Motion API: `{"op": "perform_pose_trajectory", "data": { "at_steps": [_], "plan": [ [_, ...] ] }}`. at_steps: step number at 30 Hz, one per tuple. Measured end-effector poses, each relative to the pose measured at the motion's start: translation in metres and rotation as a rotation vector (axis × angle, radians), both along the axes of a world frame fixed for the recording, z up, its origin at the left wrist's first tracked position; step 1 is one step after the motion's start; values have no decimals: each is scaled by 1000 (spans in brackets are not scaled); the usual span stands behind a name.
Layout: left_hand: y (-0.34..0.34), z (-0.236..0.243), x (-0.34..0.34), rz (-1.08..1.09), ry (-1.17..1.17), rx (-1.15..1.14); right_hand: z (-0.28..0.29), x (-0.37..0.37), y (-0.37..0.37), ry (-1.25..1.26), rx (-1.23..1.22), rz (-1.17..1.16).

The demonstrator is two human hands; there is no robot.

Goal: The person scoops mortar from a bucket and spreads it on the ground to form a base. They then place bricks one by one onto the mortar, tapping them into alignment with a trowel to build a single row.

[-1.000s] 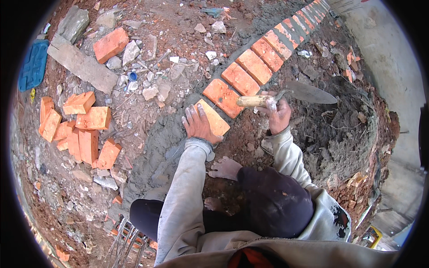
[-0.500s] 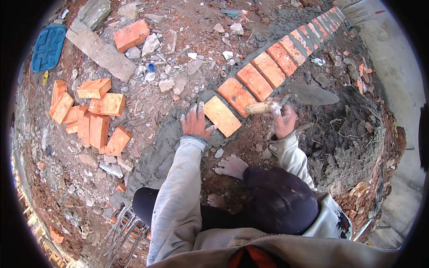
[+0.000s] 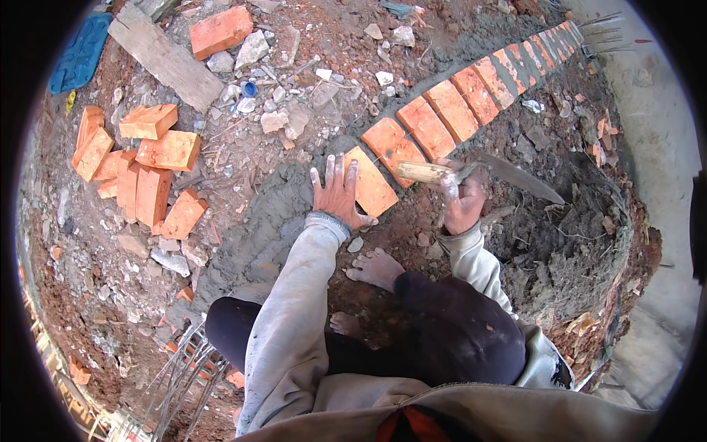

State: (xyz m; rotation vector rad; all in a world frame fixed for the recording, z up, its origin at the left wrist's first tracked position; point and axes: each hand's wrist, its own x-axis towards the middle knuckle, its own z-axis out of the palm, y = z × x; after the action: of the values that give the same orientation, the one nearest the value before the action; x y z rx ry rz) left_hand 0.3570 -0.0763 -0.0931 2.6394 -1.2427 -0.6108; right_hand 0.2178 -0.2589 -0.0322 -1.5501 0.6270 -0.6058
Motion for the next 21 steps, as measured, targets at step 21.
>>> {"op": "perform_pose_trajectory", "data": {
  "at_steps": [21],
  "plan": [
    [-12, 9, 3, -3, 6, 9, -22, 10, 23, 130, -356, 300]
  ]
}}
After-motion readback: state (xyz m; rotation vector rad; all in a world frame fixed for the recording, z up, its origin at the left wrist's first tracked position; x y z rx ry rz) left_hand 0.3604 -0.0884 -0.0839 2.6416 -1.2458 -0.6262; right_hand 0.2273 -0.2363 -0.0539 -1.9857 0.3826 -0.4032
